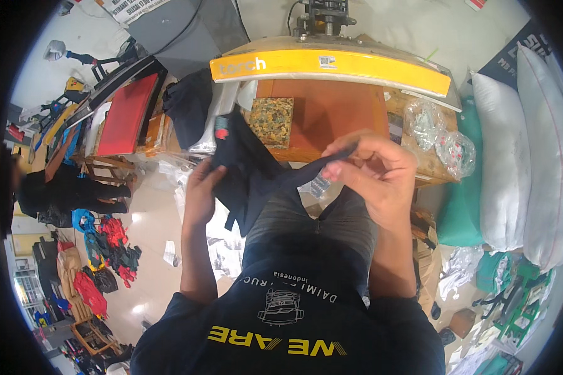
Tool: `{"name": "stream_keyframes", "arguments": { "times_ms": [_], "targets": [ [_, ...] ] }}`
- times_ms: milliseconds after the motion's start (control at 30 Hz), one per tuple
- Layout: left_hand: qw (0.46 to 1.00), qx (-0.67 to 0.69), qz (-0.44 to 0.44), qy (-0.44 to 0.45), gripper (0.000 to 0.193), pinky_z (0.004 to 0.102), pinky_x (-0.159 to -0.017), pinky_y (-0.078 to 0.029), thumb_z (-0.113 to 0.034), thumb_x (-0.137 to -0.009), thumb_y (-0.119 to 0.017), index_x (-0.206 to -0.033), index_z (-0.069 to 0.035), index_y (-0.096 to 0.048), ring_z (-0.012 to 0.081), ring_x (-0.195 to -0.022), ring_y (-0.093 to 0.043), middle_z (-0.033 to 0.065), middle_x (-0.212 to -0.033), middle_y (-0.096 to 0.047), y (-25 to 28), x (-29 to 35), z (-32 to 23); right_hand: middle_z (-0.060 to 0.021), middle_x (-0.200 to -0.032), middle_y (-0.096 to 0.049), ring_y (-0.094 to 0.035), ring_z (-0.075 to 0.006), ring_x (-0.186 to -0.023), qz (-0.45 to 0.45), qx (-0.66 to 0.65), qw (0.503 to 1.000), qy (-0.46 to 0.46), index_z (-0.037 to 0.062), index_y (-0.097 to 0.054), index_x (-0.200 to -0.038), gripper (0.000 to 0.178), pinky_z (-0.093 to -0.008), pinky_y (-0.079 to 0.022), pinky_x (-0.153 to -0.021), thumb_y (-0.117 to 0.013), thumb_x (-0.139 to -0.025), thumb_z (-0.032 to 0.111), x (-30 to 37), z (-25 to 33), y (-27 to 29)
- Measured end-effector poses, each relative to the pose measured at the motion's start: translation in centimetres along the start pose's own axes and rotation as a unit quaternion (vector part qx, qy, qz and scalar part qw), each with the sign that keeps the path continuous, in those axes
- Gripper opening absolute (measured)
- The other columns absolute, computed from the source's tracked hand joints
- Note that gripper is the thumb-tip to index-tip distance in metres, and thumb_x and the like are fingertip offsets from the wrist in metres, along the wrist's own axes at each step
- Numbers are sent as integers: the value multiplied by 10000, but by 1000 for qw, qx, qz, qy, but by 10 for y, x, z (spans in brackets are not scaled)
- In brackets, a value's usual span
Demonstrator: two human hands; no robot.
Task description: The person operates a heat press to apply small logos and decorative patches to different sides of several black caps, positioning each cap on the press and lowering the lever.
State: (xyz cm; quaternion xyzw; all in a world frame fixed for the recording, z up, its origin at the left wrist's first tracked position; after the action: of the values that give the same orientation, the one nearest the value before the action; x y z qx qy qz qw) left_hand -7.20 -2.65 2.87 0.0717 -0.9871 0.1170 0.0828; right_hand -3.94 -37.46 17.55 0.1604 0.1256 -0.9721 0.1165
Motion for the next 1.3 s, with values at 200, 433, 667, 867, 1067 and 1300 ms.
{"name": "stream_keyframes", "arguments": {
  "times_ms": [200, 433, 667, 867, 1067, 1300],
  "targets": [
    [948, -314, 41, 11, 351, 340, -1071, -572, -160, -1206, -699, -1485, 51, -721, 160, -1216, -752, 84, -1319, -824, -37, 12, -3, -155, -1108, -855, -837, -205, -1012, 48, -124, 991, -34, -12, -701, -1311, 248, -323, -649, -882, -778, -1092, -96, -9, -15, -38],
    [977, 69, 154, -128, 272, 338, -963, -599, -119, -1189, -741, -1415, 29, -772, 152, -1135, -752, 84, -1284, -824, -88, 26, -78, -30, -1002, -824, -775, -81, -914, 45, 63, 996, -46, 24, -684, -1190, 294, -259, -604, -842, -913, -1020, -47, -7, -29, -70],
    [981, 0, 110, -157, 167, 261, -867, -584, -63, -1134, -824, -1275, 24, -801, 88, -980, -726, 40, -1129, -808, -103, 16, -103, -82, -951, -796, -716, -109, -862, 161, 247, 951, -90, 16, -767, -1178, 293, -317, -572, -808, -972, -1003, 132, 2, -41, -66],
    [981, 118, 85, -130, 196, 281, -910, -589, -57, -1150, -792, -1329, 25, -787, 94, -1065, -725, 39, -1166, -803, -111, 8, -84, -29, -906, -828, -703, -48, -840, 56, 137, 967, -208, -4, -844, -1075, 187, -283, -573, -774, -969, -1016, 122, 16, -62, -60],
    [990, 29, 127, -52, 274, 292, -938, -606, -54, -1195, -711, -1454, 27, -747, 91, -1030, -737, 14, -1091, -793, -119, 18, -66, -4, -910, -786, -731, -68, -867, 83, 180, 974, -105, -16, -803, -1050, 141, -275, -607, -820, -902, -1077, 80, 22, -64, -72],
    [963, -102, 244, 49, 134, 258, -800, -551, -74, -1149, -799, -1250, 5, -760, 49, -896, -666, -7, -1036, -759, -117, 18, -58, 4, -966, -788, -710, -48, -865, -1, -14, 991, -132, 35, -784, -1331, 282, -243, -550, -731, -893, -1074, 73, -3, -66, -48]
  ]
}}
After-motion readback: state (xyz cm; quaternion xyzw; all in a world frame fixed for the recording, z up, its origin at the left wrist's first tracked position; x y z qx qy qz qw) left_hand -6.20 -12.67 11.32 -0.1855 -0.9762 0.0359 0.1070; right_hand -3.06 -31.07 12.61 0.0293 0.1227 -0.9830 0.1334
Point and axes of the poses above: each hand's wrist, its own x-axis away from the middle knuckle, its own y-axis out of the back of the hand, z = x × y, the point moved 8 cm from there along -x, towards the middle knuckle
